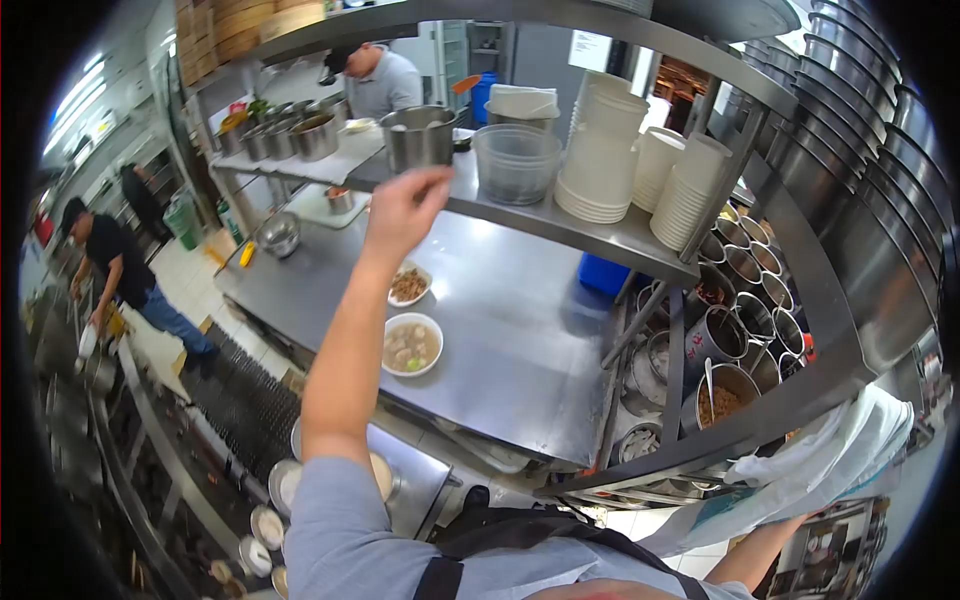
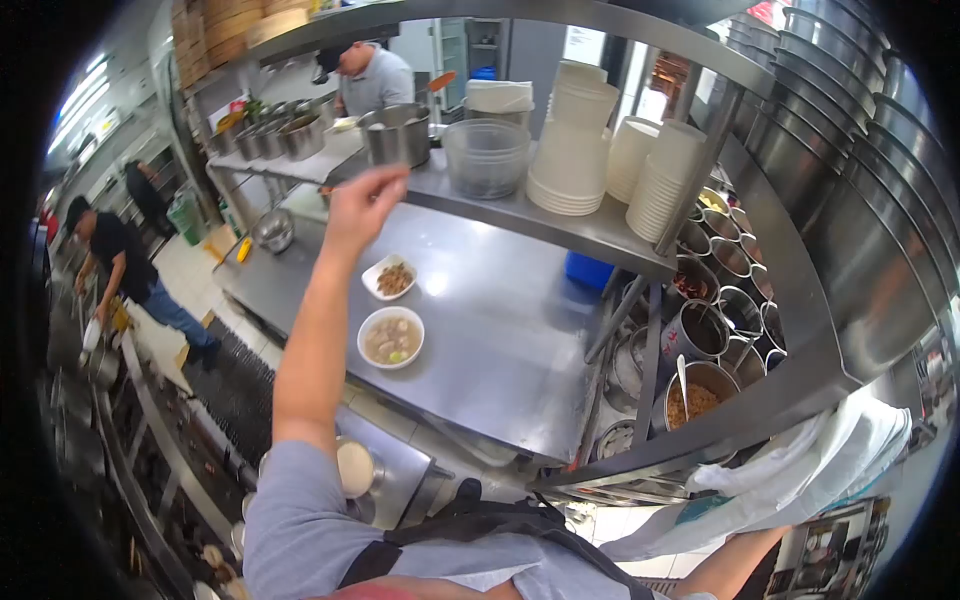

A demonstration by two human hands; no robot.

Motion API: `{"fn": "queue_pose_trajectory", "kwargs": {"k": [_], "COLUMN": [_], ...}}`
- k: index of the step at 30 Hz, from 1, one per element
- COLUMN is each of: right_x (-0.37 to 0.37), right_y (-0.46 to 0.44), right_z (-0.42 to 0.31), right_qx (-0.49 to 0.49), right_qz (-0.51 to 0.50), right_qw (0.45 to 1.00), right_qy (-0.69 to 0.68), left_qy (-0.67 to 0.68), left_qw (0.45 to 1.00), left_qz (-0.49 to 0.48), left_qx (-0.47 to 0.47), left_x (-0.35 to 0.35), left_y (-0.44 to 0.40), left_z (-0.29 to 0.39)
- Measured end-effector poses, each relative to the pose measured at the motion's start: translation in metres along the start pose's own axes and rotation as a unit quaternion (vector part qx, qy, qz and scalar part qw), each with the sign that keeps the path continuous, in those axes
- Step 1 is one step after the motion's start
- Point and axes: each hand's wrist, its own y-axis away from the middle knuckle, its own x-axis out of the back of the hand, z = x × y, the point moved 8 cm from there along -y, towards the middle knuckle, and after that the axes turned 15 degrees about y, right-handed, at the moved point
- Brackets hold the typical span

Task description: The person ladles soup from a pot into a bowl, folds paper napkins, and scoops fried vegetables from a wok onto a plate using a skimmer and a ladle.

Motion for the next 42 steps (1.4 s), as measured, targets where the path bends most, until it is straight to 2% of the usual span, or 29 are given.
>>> {"fn": "queue_pose_trajectory", "kwargs": {"k": [1, 5, 8, 10, 11, 13, 14, 15, 18, 21, 22, 25, 27, 29, 32, 35, 37, 42], "right_x": [0.002, 0.034, 0.088, 0.130, 0.153, 0.234, 0.308, 0.333, 0.359, 0.345, 0.336, 0.307, 0.287, 0.342, 0.311, 0.296, 0.297, 0.312], "right_y": [0.003, 0.023, 0.060, 0.095, 0.114, 0.164, 0.201, 0.251, 0.339, 0.378, 0.382, 0.375, 0.361, 0.368, 0.351, 0.349, 0.353, 0.368], "right_z": [0.001, 0.021, 0.057, 0.078, 0.088, 0.136, 0.187, 0.199, 0.190, 0.184, 0.180, 0.171, 0.172, 0.246, 0.260, 0.261, 0.255, 0.246], "right_qx": [-0.001, -0.028, -0.081, -0.130, -0.153, -0.218, -0.185, -0.415, -0.394, -0.388, -0.385, -0.369, -0.336, -0.247, -0.212, -0.203, -0.198, -0.183], "right_qz": [0.011, 0.048, 0.042, 0.007, -0.018, -0.097, -0.126, -0.092, -0.201, -0.251, -0.261, -0.285, -0.290, -0.191, -0.235, -0.248, -0.253, -0.258], "right_qw": [1.000, 0.992, 0.967, 0.933, 0.911, 0.744, 0.701, 0.696, 0.606, 0.559, 0.553, 0.545, 0.562, 0.695, 0.684, 0.684, 0.683, 0.677], "right_qy": [0.019, 0.118, 0.239, 0.335, 0.384, 0.625, 0.677, 0.579, 0.661, 0.688, 0.691, 0.697, 0.698, 0.647, 0.657, 0.655, 0.656, 0.664], "left_qy": [0.007, -0.140, -0.242, -0.257, -0.277, -0.268, -0.269, -0.272, -0.301, -0.347, -0.351, -0.375, -0.382, -0.389, -0.414, -0.366, -0.306, -0.308], "left_qw": [0.998, 0.978, 0.955, 0.940, 0.922, 0.918, 0.913, 0.908, 0.889, 0.875, 0.877, 0.870, 0.867, 0.865, 0.859, 0.877, 0.901, 0.894], "left_qz": [-0.005, -0.062, -0.131, -0.184, -0.229, -0.250, -0.269, -0.287, -0.302, -0.298, -0.300, -0.285, -0.283, -0.277, -0.266, -0.272, -0.274, -0.284], "left_qx": [-0.063, -0.139, -0.114, -0.131, -0.143, -0.154, -0.146, -0.137, -0.171, -0.158, -0.132, -0.146, -0.151, -0.155, -0.144, -0.153, -0.138, -0.157], "left_x": [-0.011, -0.075, -0.117, -0.137, -0.149, -0.160, -0.166, -0.171, -0.181, -0.183, -0.183, -0.184, -0.186, -0.183, -0.180, -0.177, -0.176, -0.176], "left_y": [-0.039, -0.179, -0.252, -0.274, -0.280, -0.283, -0.282, -0.280, -0.277, -0.276, -0.275, -0.278, -0.280, -0.282, -0.284, -0.282, -0.283, -0.287], "left_z": [0.001, -0.030, -0.075, -0.101, -0.111, -0.116, -0.121, -0.128, -0.141, -0.154, -0.152, -0.158, -0.165, -0.166, -0.164, -0.158, -0.158, -0.166]}}
